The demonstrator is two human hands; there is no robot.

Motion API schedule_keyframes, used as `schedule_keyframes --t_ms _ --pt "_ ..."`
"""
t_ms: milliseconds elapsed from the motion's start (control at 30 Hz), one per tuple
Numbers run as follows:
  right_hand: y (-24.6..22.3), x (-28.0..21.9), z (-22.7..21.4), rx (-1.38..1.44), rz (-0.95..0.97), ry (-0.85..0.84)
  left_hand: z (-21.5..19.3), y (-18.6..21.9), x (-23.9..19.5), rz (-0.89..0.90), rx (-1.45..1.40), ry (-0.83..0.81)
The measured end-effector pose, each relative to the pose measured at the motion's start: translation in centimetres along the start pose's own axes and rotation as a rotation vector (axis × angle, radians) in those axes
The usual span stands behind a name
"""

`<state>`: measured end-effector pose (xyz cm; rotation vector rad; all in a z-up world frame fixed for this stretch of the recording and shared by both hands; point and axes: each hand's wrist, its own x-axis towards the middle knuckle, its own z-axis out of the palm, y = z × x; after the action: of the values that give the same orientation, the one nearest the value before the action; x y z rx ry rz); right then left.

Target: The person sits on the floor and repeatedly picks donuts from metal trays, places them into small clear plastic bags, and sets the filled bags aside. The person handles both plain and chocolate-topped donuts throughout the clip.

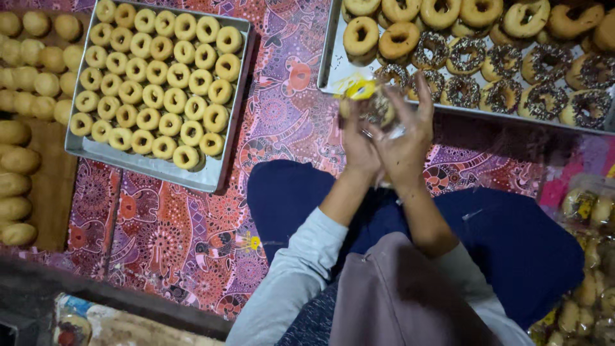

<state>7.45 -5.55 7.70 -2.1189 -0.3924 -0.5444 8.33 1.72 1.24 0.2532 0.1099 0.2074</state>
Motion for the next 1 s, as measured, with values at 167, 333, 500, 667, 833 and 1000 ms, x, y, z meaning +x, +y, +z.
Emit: schedule_keyframes --t_ms 167,333,500,667,833,1000 --pt "1.3 -1.0 -1.7 0.211 0.21 -0.246 0.4 3.0 -8.1 0.624 1.4 -0.144" --pt "0.9 -3.6 -2.1 0.71 0.218 -0.658 -2.3 10.6 -10.3 0.731 2.007 -0.438" --pt "-3.2 -5.1 -0.7 0.309 0.148 -0.89 -4.1 14.5 -16.0 0.592 1.655 -0.138" --pt "-7.3 -9.1 1.3 0.182 -0.089 -0.793 -8.1 16.2 -20.4 0.276 1.068 0.386" --pt "-8.6 -10.4 3.9 0.067 -0.339 -0.936 -10.5 16.8 -20.1 0.243 1.006 0.378" --pt "-8.7 -9.9 4.1 0.287 -0.418 -0.668 -10.3 16.2 -20.7 0.295 1.034 0.406"
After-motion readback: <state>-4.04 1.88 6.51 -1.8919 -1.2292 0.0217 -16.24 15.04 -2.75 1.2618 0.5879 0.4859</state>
